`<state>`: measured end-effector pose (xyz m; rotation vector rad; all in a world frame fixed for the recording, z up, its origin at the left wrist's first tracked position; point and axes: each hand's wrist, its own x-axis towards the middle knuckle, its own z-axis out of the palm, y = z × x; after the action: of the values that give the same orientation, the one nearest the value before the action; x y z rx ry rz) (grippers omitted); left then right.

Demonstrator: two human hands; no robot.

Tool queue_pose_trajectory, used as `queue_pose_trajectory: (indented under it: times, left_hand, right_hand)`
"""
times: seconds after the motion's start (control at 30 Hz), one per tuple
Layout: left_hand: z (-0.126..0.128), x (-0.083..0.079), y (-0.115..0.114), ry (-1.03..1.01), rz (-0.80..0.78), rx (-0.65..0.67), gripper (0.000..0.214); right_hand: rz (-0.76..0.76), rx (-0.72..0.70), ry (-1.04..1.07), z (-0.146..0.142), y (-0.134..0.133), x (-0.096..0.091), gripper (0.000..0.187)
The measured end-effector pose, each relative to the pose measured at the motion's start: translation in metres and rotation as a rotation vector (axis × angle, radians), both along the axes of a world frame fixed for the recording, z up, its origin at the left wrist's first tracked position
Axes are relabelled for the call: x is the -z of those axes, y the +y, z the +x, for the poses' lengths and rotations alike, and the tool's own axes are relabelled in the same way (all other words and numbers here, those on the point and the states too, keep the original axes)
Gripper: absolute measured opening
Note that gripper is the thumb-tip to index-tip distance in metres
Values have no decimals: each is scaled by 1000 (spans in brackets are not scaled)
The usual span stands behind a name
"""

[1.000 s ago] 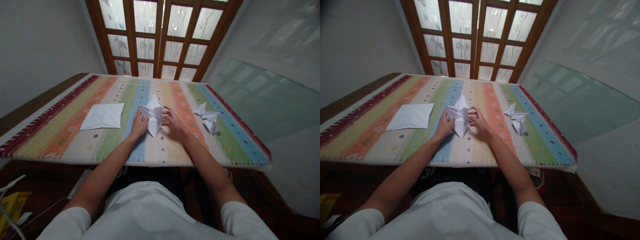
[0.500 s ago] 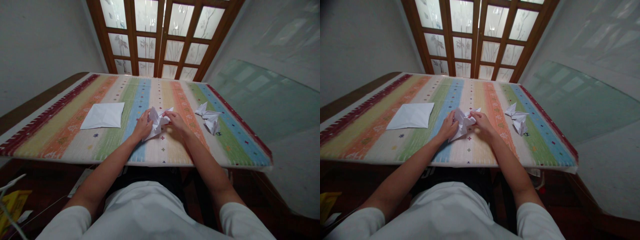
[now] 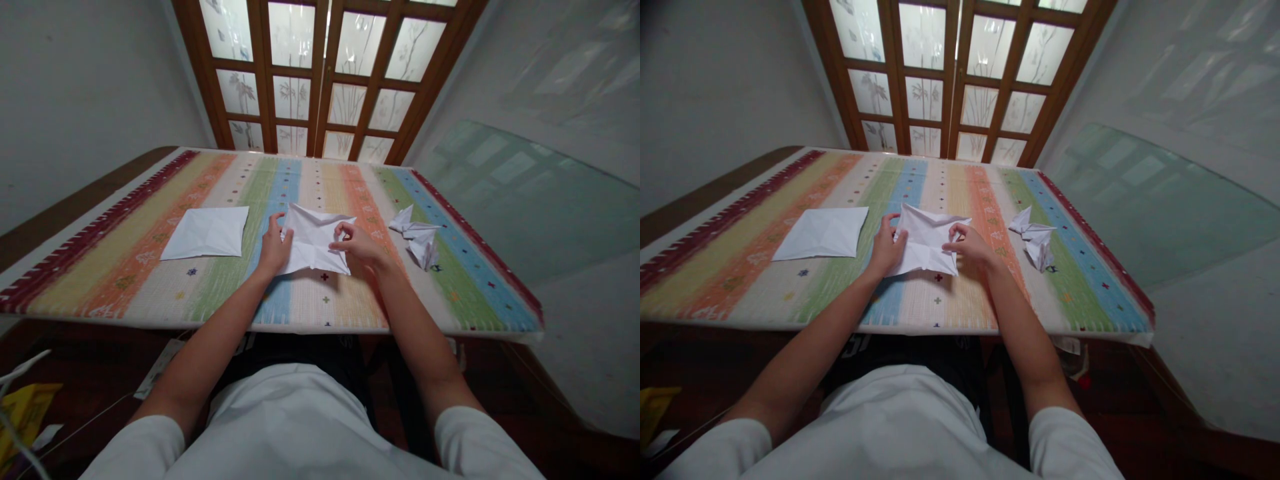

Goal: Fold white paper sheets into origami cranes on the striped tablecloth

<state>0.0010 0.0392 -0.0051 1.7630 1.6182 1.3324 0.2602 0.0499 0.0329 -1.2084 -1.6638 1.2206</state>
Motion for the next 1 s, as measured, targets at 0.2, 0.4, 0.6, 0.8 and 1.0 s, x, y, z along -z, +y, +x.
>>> queue_pose_trajectory:
  times: [0.2,0.4,0.6,0.8,1.0]
  left_hand:
    - [-6,3,0,124,-20,-52,65]
    - [5,-1,-12,561,0,-60,41]
    - [11,2,-3,767,51,297,38]
    - [-3,10,0,795,-100,265,53]
    - [-3,0,-8,857,-289,215,88]
  right_hand:
    - [110,67,-142,9,14,20,54]
    - [470,192,-591,-9,12,35,50]
    - [560,-159,-771,-47,-4,39,53]
    - [402,-164,-1000,-51,-15,47,91]
    - [328,-181,-1016,-26,-7,40,94]
